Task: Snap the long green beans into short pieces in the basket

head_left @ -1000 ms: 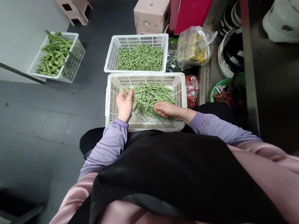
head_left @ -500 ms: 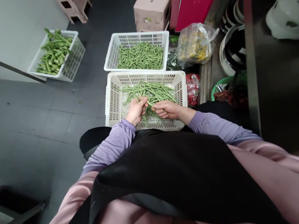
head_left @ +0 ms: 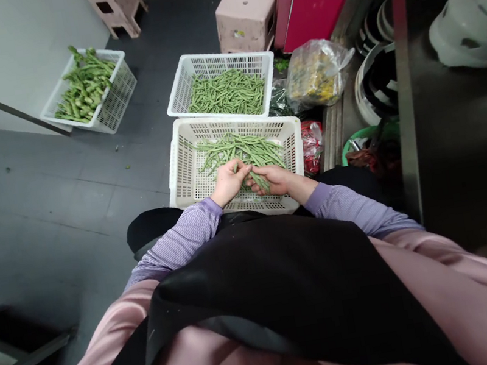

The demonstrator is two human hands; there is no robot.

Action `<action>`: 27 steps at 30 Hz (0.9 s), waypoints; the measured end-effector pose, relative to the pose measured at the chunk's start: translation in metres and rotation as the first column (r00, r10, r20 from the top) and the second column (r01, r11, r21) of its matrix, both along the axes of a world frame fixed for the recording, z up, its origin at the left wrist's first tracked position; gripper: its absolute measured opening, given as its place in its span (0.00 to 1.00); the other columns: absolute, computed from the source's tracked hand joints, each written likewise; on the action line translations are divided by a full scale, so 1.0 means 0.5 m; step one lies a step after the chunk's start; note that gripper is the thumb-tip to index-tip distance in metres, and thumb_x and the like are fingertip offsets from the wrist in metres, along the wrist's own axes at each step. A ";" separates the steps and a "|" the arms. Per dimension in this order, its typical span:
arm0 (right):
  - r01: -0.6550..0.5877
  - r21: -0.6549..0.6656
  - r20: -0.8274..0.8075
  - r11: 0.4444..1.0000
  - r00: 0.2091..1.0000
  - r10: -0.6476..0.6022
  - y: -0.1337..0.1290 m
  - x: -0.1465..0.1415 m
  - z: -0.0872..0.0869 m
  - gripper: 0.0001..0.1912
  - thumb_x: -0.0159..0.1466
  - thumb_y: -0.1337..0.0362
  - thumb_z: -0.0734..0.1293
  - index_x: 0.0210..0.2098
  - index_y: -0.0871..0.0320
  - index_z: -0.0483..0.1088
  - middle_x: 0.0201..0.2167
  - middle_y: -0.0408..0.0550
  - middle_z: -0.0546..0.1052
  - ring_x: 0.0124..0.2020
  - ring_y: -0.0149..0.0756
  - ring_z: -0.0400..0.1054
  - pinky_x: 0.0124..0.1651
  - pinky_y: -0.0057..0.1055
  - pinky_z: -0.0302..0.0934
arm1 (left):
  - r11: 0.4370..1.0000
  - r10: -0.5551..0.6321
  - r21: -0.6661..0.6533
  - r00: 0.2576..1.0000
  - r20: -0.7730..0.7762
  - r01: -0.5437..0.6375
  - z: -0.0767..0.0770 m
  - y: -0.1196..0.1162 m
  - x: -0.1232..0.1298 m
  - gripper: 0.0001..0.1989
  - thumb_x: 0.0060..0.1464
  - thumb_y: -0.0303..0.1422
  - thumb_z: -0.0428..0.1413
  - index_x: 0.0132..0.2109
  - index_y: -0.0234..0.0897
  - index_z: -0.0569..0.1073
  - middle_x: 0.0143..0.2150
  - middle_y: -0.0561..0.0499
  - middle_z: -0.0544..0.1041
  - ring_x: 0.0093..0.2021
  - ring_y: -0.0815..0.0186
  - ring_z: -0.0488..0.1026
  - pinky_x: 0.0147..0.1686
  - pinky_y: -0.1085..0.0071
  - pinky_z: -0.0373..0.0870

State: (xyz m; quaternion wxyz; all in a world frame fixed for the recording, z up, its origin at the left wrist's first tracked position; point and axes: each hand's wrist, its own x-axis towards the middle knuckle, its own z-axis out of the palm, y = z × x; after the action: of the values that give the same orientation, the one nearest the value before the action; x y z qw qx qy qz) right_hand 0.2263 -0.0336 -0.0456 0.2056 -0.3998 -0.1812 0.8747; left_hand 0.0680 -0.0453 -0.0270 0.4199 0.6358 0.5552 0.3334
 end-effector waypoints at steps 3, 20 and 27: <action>-0.143 -0.002 0.046 0.990 0.989 0.143 -0.014 -0.007 0.001 0.12 0.72 0.60 0.58 0.32 0.56 0.60 0.16 0.33 0.54 0.13 0.23 0.42 0.16 0.20 0.40 | 0.966 -0.189 0.114 0.931 -0.312 0.234 -0.033 0.001 -0.025 0.09 0.58 0.30 0.54 0.29 0.37 0.71 0.28 0.51 0.73 0.30 0.67 0.69 0.33 0.71 0.63; -0.240 0.388 0.254 0.890 0.956 0.147 -0.035 -0.024 -0.047 0.16 0.58 0.56 0.75 0.31 0.57 0.65 0.12 0.30 0.53 0.14 0.23 0.44 0.17 0.23 0.44 | 0.773 0.502 -0.622 0.724 0.473 -0.129 0.001 0.094 -0.046 0.13 0.59 0.23 0.56 0.29 0.36 0.62 0.18 0.63 0.55 0.14 0.80 0.45 0.15 0.80 0.40; -0.222 0.397 0.129 0.890 0.974 0.186 -0.031 -0.018 -0.034 0.19 0.59 0.56 0.74 0.27 0.57 0.61 0.15 0.32 0.56 0.14 0.21 0.43 0.17 0.21 0.39 | 0.671 0.678 -0.712 0.558 0.478 -0.206 -0.015 0.093 -0.019 0.13 0.62 0.27 0.56 0.29 0.35 0.64 0.17 0.59 0.61 0.16 0.78 0.59 0.17 0.82 0.57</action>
State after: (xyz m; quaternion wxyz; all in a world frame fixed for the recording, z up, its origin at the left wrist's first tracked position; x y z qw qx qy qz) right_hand 0.2173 -0.0490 -0.0627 0.1834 -0.3643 -0.4099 0.8158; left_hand 0.0583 0.0014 -0.0345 0.6674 0.1211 0.5687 0.4652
